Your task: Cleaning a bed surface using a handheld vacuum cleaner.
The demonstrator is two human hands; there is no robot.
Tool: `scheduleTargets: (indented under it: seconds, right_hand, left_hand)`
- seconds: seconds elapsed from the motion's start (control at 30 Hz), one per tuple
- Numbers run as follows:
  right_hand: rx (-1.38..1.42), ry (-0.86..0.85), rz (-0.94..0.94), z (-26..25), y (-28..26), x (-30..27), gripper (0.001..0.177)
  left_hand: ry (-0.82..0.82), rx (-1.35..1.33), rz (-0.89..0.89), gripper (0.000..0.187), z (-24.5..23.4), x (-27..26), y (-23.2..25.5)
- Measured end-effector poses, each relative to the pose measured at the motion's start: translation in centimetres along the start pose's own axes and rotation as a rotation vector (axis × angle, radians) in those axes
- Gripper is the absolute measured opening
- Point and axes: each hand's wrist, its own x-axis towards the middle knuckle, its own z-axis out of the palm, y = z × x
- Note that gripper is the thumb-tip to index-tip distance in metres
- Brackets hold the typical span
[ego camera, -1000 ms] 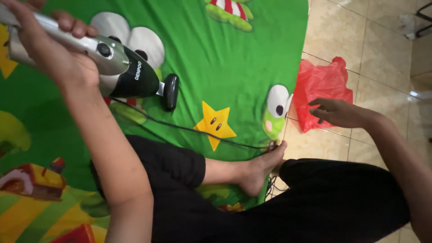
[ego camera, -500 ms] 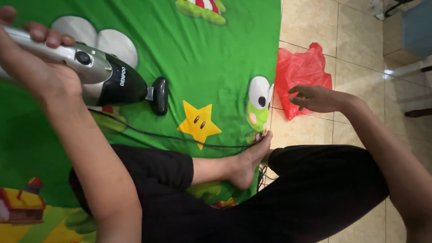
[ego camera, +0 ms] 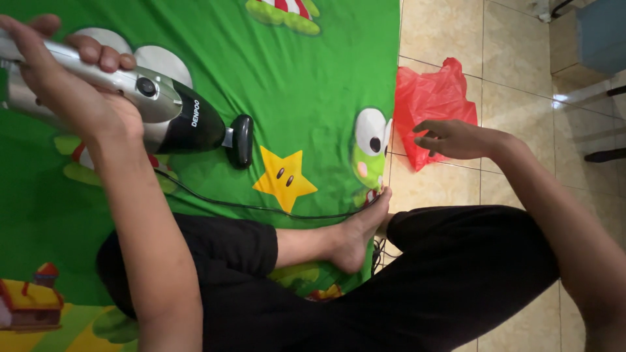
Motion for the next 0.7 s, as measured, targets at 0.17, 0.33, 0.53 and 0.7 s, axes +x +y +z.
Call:
scheduleTargets:
  seconds: [0.17,0.33,0.53,0.7]
  right_hand:
    - [0.007,0.000,-0.001,0.1,0.2,0.1,0.061]
    - [-0.001,0.015,-0.006,0.1,0.4,0.0,0.060]
    - [0.035,0.018,-0.027,0.2,0.8,0.1,0.062]
    - [0.018,0.005,-0.029,0.0,0.2,-0.2,0.063]
  left_hand:
    - [0.035,-0.049,-0.047,0.050,0.1,0.0,-0.2]
    - [0.115,-0.093,-0.120,0.045,1.1,-0.4,-1.2]
    - [0.149,-0.044,-0.140,0.041,3.4,-1.6,-2.0]
    - [0.198,-0.078,-0.185,0.036,5.5,-2.5,-2.7]
